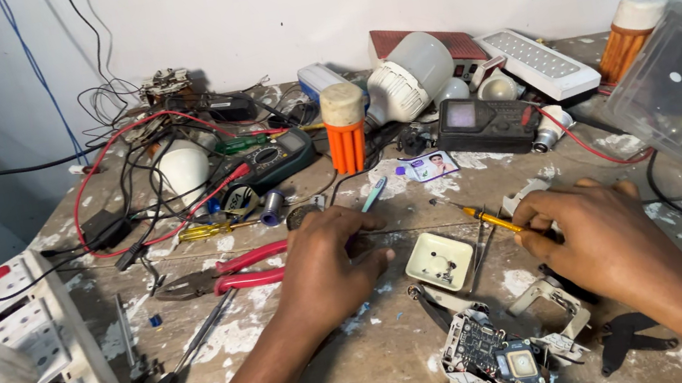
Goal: The person repairs a small drone at a cluttered workbench. They hold the drone's exposed circuit board and use a screwdriver to unscrew and adjust components, set small parts aside, and then handle the white drone shell, aligning and pressing it back onto the frame.
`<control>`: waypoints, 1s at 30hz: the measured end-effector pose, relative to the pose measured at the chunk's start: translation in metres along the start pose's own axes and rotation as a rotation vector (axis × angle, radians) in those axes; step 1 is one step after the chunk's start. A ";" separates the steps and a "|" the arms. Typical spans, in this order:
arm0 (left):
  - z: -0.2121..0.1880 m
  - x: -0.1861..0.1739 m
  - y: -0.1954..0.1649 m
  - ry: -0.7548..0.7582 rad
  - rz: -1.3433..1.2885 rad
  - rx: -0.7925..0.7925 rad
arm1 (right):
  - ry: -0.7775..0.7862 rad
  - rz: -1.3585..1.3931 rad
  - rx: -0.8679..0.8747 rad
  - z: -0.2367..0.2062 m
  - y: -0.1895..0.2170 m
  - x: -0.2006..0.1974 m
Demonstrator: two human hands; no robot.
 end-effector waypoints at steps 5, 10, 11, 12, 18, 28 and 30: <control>-0.004 0.002 0.002 0.042 -0.019 -0.013 | 0.009 -0.012 0.011 -0.007 0.005 -0.001; -0.007 -0.002 0.000 0.000 -0.022 0.028 | 0.007 0.011 0.028 -0.011 0.007 -0.002; -0.007 -0.002 0.001 0.001 -0.024 0.026 | -0.004 0.020 0.015 -0.010 0.008 -0.003; -0.008 -0.002 0.002 0.004 -0.025 0.022 | -0.013 0.029 0.002 -0.011 0.009 -0.004; -0.014 0.003 -0.007 0.041 -0.033 0.028 | -0.113 0.150 -0.003 -0.012 0.013 -0.012; -0.018 -0.014 -0.010 -0.072 -0.035 0.032 | -0.241 0.188 0.010 -0.015 0.023 -0.020; -0.018 -0.019 0.002 -0.165 -0.076 -0.127 | -0.197 0.099 0.075 -0.012 0.015 -0.013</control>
Point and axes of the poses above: each hand's wrist, its own z-axis towards the middle knuckle, its own x-axis out of the palm, y = z × x, the point moved 7 cm from there along z, towards the middle knuckle, and after that the axes turned 1 degree about z, right-handed, at the moved point
